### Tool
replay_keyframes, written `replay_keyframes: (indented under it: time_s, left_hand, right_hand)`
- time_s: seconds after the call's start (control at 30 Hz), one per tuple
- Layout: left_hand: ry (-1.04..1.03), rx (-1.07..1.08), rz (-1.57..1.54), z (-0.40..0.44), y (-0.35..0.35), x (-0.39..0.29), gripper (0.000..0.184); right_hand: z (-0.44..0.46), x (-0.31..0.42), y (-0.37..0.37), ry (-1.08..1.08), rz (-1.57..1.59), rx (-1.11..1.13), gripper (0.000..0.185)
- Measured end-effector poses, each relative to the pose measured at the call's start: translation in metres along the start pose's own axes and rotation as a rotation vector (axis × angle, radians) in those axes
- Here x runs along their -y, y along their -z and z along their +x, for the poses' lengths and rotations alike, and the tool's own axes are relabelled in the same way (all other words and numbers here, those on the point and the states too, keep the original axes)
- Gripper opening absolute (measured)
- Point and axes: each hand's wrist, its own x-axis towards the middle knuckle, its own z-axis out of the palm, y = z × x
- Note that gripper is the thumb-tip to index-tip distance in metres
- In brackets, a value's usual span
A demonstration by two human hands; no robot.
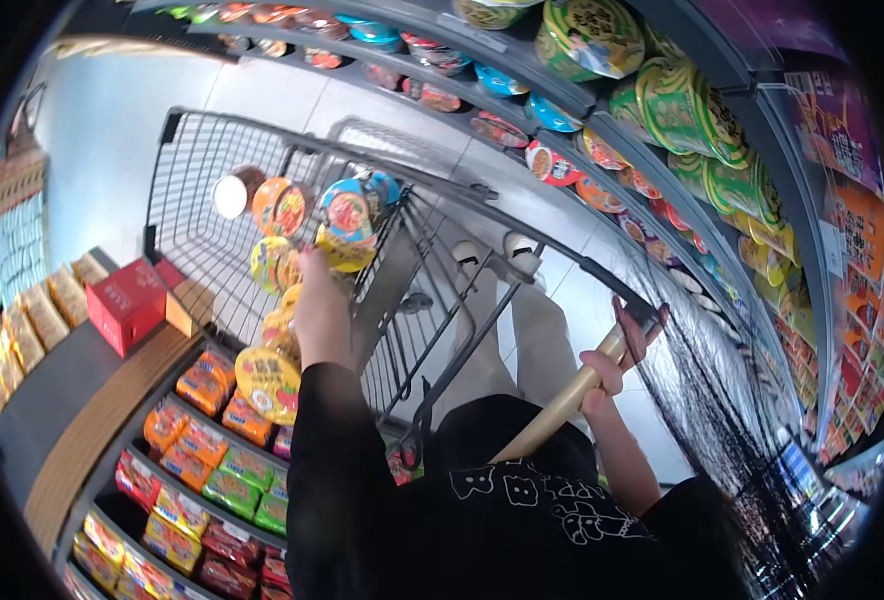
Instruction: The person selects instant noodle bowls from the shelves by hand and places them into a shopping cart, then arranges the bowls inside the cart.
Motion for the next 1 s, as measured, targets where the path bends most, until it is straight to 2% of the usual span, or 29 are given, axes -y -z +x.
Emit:
replay_keyframes:
  time_s: [0.07, 0.3, 0.57, 0.7, 0.73, 0.77, 0.83, 0.87, 0.93, 1.0]
  left_hand:
    - [-0.025, 0.001, 0.026, 0.006, 0.0, -0.004, 0.028]
    - [-0.074, 0.021, 0.077, 0.009, -0.014, -0.019, 0.032]
    - [-0.188, 0.171, 0.113, -0.031, -0.072, -0.067, 0.038]
    - [-0.254, 0.305, 0.112, -0.087, -0.113, -0.084, 0.041]
    - [-0.27, 0.352, 0.109, -0.104, -0.125, -0.087, 0.042]
    - [-0.282, 0.406, 0.11, -0.122, -0.135, -0.09, 0.043]
    - [-0.302, 0.506, 0.115, -0.162, -0.148, -0.093, 0.045]
    - [-0.297, 0.555, 0.112, -0.181, -0.153, -0.092, 0.046]
    - [-0.266, 0.682, 0.095, -0.239, -0.17, -0.073, 0.048]
    - [-0.225, 0.796, 0.081, -0.296, -0.182, -0.057, 0.05]
  right_hand:
    - [-0.006, -0.003, 0.006, 0.081, 0.132, 0.162, 0.058]
    - [0.044, 0.03, -0.002, 0.155, 0.141, 0.077, 0.045]
    - [0.059, 0.032, -0.012, 0.22, 0.215, 0.012, 0.048]
    - [0.056, 0.03, -0.017, 0.218, 0.225, 0.007, 0.041]
    - [0.056, 0.031, -0.018, 0.207, 0.271, -0.012, 0.031]
    - [0.058, 0.032, -0.02, 0.211, 0.279, -0.025, 0.031]
    - [0.063, 0.031, -0.02, 0.242, 0.306, 0.016, 0.018]
    - [0.066, 0.031, -0.023, 0.244, 0.314, 0.019, 0.018]
    - [0.072, 0.034, -0.027, 0.328, 0.261, -0.057, 0.046]
    - [0.077, 0.04, -0.023, 0.29, 0.258, -0.025, 0.044]
